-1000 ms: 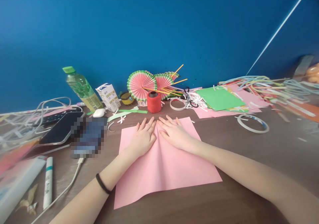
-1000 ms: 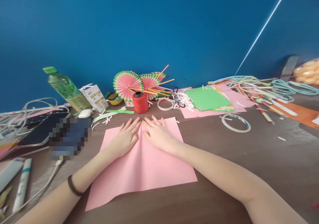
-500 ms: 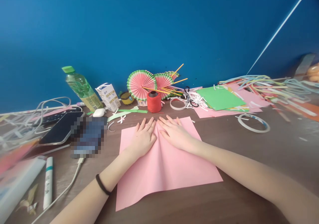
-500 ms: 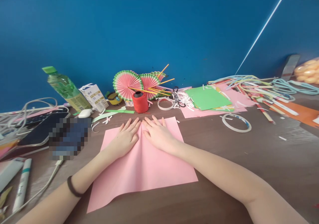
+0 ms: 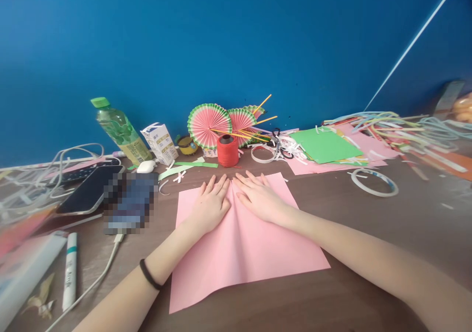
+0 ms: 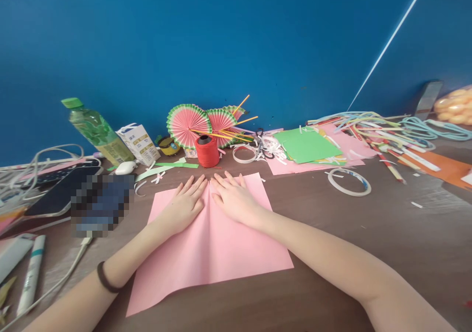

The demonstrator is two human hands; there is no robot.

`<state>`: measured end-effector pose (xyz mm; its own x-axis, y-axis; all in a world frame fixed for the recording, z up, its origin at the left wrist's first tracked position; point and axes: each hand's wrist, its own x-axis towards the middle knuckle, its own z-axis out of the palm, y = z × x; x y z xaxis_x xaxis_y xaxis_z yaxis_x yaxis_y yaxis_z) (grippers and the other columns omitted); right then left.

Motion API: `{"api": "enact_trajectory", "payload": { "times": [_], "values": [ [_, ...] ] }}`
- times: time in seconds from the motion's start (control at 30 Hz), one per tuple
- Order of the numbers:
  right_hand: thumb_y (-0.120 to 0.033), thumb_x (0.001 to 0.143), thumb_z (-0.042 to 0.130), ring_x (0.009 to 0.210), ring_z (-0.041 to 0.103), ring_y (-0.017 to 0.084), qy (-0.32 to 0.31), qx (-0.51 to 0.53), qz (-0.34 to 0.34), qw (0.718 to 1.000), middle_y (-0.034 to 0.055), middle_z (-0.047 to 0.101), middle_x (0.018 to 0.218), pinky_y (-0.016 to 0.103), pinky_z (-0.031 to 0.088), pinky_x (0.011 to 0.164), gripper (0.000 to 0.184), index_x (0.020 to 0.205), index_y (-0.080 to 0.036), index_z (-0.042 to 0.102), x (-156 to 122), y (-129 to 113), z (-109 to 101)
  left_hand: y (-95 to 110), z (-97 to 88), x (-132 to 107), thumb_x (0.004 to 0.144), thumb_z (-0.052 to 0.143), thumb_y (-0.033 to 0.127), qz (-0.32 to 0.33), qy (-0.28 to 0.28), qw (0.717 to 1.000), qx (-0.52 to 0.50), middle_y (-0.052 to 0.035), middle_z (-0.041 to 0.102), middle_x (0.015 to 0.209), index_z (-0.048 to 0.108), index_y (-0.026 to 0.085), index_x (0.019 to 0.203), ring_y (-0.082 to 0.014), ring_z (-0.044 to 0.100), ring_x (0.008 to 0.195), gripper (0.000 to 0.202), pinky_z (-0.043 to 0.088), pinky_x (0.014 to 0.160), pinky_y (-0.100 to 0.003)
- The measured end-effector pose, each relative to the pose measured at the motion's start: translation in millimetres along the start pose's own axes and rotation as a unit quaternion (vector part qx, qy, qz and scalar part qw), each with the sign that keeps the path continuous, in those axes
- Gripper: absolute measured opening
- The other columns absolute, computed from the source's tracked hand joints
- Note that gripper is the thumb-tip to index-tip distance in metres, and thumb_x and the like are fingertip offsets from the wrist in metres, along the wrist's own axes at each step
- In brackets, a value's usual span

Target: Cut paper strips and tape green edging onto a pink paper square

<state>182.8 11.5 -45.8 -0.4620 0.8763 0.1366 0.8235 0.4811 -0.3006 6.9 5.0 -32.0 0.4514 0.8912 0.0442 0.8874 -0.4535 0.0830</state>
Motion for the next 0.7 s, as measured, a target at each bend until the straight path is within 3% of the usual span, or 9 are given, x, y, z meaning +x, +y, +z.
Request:
{"api": "enact_trajectory", "payload": {
  "times": [0.17,0.27,0.37,0.57,0.7],
  "values": [
    [-0.039,0.091,0.028,0.132,0.022,0.026,0.034,-0.021,-0.002,0.999,0.0039,0.032,0.143,0.052,0.02,0.105,0.049,0.136,-0.02,0.035,-0.8,-1.7,-2.7,-3.1,0.4,-0.5,0.086,0.031,0.028,0.012,0.03,0.999,0.007,-0.0066,0.029,0.144,0.037,0.013,0.134,-0.0285,0.022,0.133,0.051,0.024,0.106,-0.048],
    [-0.036,0.09,0.033,0.123,0.036,0.026,0.064,-0.047,-0.024,0.997,0.0063,0.046,0.133,0.045,0.03,0.101,0.044,0.127,-0.018,0.048,0.6,-1.4,-6.4,-5.1,-0.3,-0.2,0.085,0.033,0.026,0.03,0.081,0.996,0.031,-0.0096,0.044,0.136,0.048,0.014,0.125,-0.0252,0.038,0.126,0.044,0.022,0.108,-0.047],
    [-0.036,0.09,0.033,0.118,0.042,0.025,0.053,-0.054,-0.038,0.996,0.0089,0.051,0.129,0.039,0.031,0.101,0.045,0.125,-0.012,0.049,3.7,3.3,-8.0,-5.5,-2.2,0.7,0.086,0.03,0.023,0.041,0.078,0.996,0.023,-0.0099,0.052,0.128,0.049,0.014,0.123,-0.02,0.047,0.118,0.043,0.023,0.108,-0.042],
    [-0.039,0.091,0.023,0.135,0.016,0.026,-0.014,-0.029,-0.024,0.999,0.0033,0.023,0.146,0.043,0.016,0.109,0.056,0.14,-0.013,0.025,6.4,14.7,-5.1,-6.2,-3.6,2.6,0.089,0.025,0.038,-0.001,-0.004,1.0,-0.011,-0.0087,0.03,0.143,0.029,0.012,0.137,-0.0185,0.025,0.133,0.055,0.017,0.11,-0.042],
    [-0.042,0.091,0.018,0.136,0.009,0.027,-0.03,-0.033,-0.013,0.999,0.0009,0.017,0.148,0.045,0.013,0.11,0.057,0.142,-0.015,0.02,6.2,14.9,-3.9,-8.1,-0.2,2.0,0.09,0.021,0.043,-0.003,-0.019,1.0,0.004,-0.007,0.02,0.147,0.021,0.014,0.14,-0.0186,0.017,0.135,0.058,0.012,0.109,-0.046]
  ]
}}
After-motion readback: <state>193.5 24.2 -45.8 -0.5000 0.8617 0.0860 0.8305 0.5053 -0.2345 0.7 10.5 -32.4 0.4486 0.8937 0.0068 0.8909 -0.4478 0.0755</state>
